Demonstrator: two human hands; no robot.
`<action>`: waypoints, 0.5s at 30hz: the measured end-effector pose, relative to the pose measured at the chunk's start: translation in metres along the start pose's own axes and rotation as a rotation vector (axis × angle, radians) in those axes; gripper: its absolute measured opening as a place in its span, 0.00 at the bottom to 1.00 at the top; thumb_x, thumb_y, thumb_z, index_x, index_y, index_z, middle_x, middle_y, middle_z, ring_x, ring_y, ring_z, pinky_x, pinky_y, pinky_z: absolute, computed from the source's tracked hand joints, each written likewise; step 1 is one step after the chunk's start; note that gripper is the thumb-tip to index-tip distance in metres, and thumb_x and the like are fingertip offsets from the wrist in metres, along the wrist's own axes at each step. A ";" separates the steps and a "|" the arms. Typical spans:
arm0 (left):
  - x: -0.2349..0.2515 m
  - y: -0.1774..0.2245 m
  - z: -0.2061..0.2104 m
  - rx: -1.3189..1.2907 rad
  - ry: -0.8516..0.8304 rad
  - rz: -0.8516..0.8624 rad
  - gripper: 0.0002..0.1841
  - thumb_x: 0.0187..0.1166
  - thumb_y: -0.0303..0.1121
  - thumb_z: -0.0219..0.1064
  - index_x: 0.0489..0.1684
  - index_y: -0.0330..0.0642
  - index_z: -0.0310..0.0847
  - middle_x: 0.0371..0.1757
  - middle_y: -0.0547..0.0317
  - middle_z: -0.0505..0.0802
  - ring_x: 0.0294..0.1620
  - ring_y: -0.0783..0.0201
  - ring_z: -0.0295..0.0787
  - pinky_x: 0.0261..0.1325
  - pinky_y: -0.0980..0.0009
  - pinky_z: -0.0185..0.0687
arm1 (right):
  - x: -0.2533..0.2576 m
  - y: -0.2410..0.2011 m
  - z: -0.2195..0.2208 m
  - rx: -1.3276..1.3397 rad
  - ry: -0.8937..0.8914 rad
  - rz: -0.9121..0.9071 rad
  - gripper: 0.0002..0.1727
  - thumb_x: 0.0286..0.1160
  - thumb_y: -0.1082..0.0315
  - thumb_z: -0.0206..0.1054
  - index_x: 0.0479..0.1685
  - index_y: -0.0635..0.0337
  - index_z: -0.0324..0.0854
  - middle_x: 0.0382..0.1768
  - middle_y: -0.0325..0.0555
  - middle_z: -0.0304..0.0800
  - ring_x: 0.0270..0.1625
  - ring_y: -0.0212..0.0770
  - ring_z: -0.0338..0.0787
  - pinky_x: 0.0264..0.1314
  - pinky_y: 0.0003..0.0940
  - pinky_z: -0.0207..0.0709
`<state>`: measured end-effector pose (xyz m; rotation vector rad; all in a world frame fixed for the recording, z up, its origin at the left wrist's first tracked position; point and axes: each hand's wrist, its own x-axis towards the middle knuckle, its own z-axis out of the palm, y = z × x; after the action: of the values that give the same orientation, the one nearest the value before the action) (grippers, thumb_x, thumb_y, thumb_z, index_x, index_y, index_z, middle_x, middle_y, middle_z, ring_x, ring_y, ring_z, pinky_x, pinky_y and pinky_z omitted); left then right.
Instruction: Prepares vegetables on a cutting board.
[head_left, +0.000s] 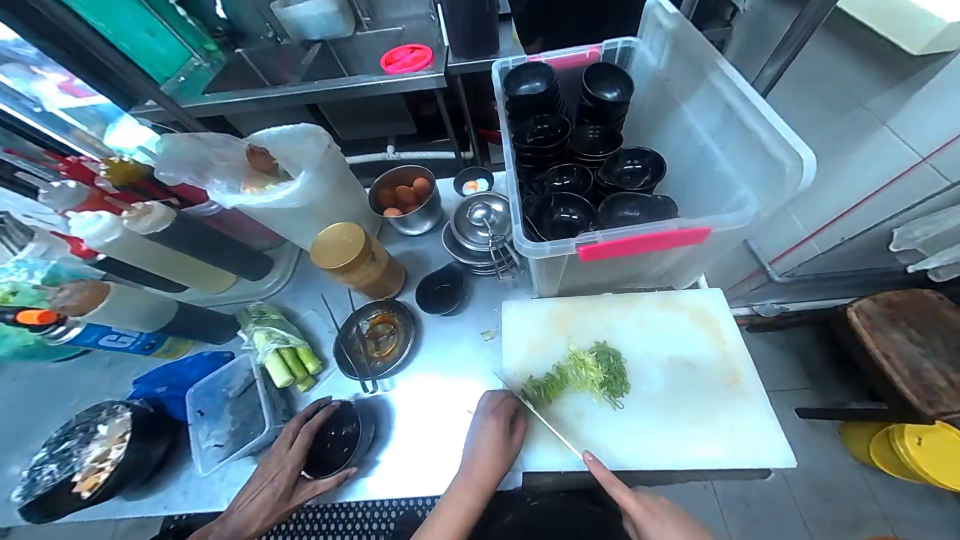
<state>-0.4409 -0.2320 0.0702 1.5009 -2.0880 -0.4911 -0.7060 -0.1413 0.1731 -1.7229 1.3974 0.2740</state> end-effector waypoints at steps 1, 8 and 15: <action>-0.001 0.001 0.000 0.004 -0.003 -0.002 0.08 0.76 0.34 0.65 0.34 0.47 0.92 0.47 0.64 0.95 0.59 0.66 0.89 0.68 0.69 0.83 | 0.005 -0.001 -0.001 0.003 -0.006 -0.003 0.43 0.88 0.69 0.52 0.98 0.25 0.37 0.36 0.60 0.91 0.39 0.64 0.93 0.43 0.64 0.85; 0.000 0.001 -0.002 0.038 -0.035 0.020 0.10 0.78 0.37 0.64 0.40 0.48 0.93 0.50 0.63 0.94 0.61 0.65 0.87 0.69 0.69 0.83 | 0.004 0.015 -0.007 0.075 0.001 -0.031 0.40 0.90 0.65 0.49 0.98 0.28 0.38 0.35 0.59 0.92 0.39 0.63 0.93 0.47 0.64 0.84; 0.003 0.002 -0.003 0.130 -0.088 -0.030 0.15 0.76 0.51 0.69 0.40 0.50 0.91 0.53 0.59 0.92 0.61 0.58 0.87 0.65 0.62 0.84 | -0.020 0.049 -0.006 0.200 0.071 0.043 0.40 0.90 0.65 0.49 0.99 0.33 0.36 0.40 0.63 0.93 0.37 0.63 0.93 0.47 0.66 0.84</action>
<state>-0.4418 -0.2345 0.0740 1.6131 -2.2051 -0.4469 -0.7576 -0.1318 0.1660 -1.5533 1.4631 0.0932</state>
